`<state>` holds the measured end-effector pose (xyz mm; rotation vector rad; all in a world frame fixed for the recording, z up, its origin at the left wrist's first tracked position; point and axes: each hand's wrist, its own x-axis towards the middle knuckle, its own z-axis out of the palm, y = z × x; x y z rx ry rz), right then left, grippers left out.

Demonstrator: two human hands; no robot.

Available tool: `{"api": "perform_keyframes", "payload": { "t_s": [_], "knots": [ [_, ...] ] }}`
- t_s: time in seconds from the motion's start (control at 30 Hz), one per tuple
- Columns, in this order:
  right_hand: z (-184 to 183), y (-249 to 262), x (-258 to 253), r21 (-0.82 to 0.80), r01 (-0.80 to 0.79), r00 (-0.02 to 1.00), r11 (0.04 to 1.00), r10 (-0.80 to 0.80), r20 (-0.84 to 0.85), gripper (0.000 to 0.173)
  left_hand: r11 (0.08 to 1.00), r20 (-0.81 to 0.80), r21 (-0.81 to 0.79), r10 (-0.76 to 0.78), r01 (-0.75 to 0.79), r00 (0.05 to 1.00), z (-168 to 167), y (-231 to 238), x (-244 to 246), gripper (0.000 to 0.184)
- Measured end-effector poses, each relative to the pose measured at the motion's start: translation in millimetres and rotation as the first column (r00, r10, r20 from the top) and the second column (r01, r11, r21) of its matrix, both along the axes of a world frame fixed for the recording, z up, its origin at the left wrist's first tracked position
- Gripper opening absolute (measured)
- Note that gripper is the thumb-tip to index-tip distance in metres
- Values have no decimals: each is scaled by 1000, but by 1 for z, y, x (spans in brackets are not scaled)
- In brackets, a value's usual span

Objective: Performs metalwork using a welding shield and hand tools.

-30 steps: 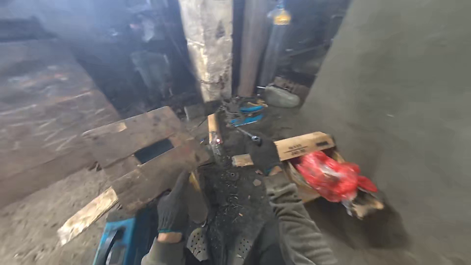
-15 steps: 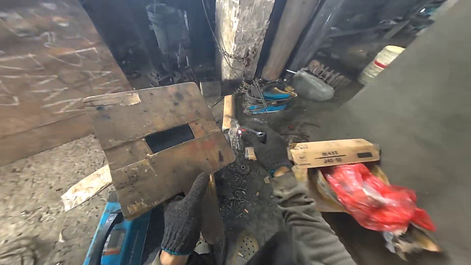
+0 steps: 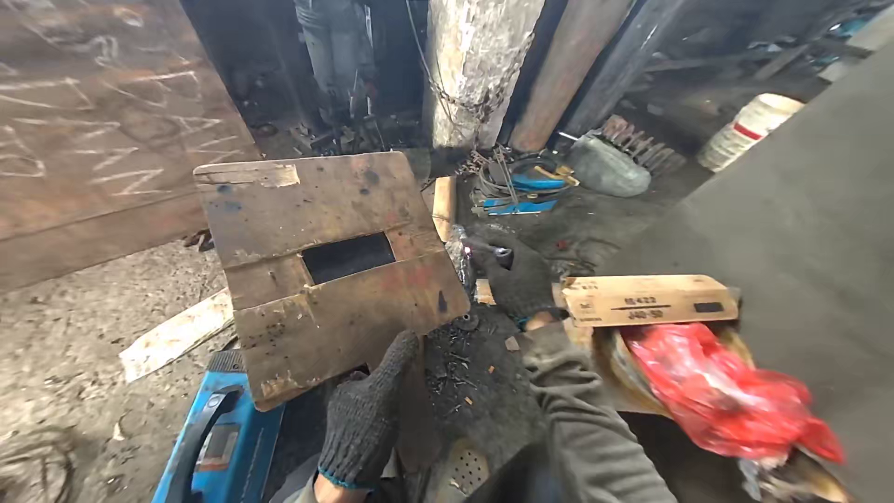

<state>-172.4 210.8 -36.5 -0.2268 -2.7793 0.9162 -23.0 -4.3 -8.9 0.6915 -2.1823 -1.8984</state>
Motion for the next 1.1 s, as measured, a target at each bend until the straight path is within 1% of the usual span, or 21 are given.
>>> {"api": "perform_keyframes", "payload": {
  "t_s": [0.07,0.17,0.3,0.4,0.43,0.5,0.53,0.63,0.67,0.77,0.9,0.93,0.97,1.03,1.1],
  "knots": [
    [4,-3,2,11,9,1000,1000,-9,12,39,999,30,-22,-23,24,999,2,-1,1,30],
    [18,-6,13,9,30,999,1000,-30,-29,34,998,40,-42,-35,37,999,3,-2,3,29],
    [3,-2,5,-12,13,1000,1000,-13,14,38,999,37,24,-26,25,999,2,-2,5,32],
    [12,-3,13,4,0,1000,1000,0,-31,36,999,39,41,-7,6,999,4,-1,6,33],
    [12,-3,15,12,-8,1000,1000,8,-20,36,999,30,43,-8,6,1000,3,0,7,33],
    [9,-3,22,14,-39,997,999,38,68,42,999,22,35,-14,13,1000,2,2,9,33],
    [7,-2,23,12,-39,996,999,38,77,43,999,7,35,-17,17,1000,2,3,9,32],
    [13,-2,19,6,-6,1000,1000,6,-24,38,999,-45,50,-8,10,999,2,3,9,33],
    [14,-1,19,5,-12,1000,1000,12,-25,37,999,-44,43,0,2,999,2,4,9,34],
    [8,0,22,-14,-30,999,999,31,42,38,999,-45,48,-8,10,999,2,6,10,37],
    [12,1,22,8,-12,1000,1000,13,-22,35,999,-71,44,-24,27,997,0,5,10,34],
    [13,0,23,15,-20,1000,1000,20,-12,35,999,-69,38,-25,28,997,0,5,10,33],
    [10,-1,22,12,-27,1000,1000,26,9,35,999,-67,31,-23,25,997,1,6,10,32],
    [-3,0,17,6,-15,1000,1000,15,0,39,999,-82,34,-29,32,996,0,7,12,33],
    [6,0,26,12,-35,999,999,35,-2,41,999,-71,34,-29,32,997,1,6,12,34]
  ]
}}
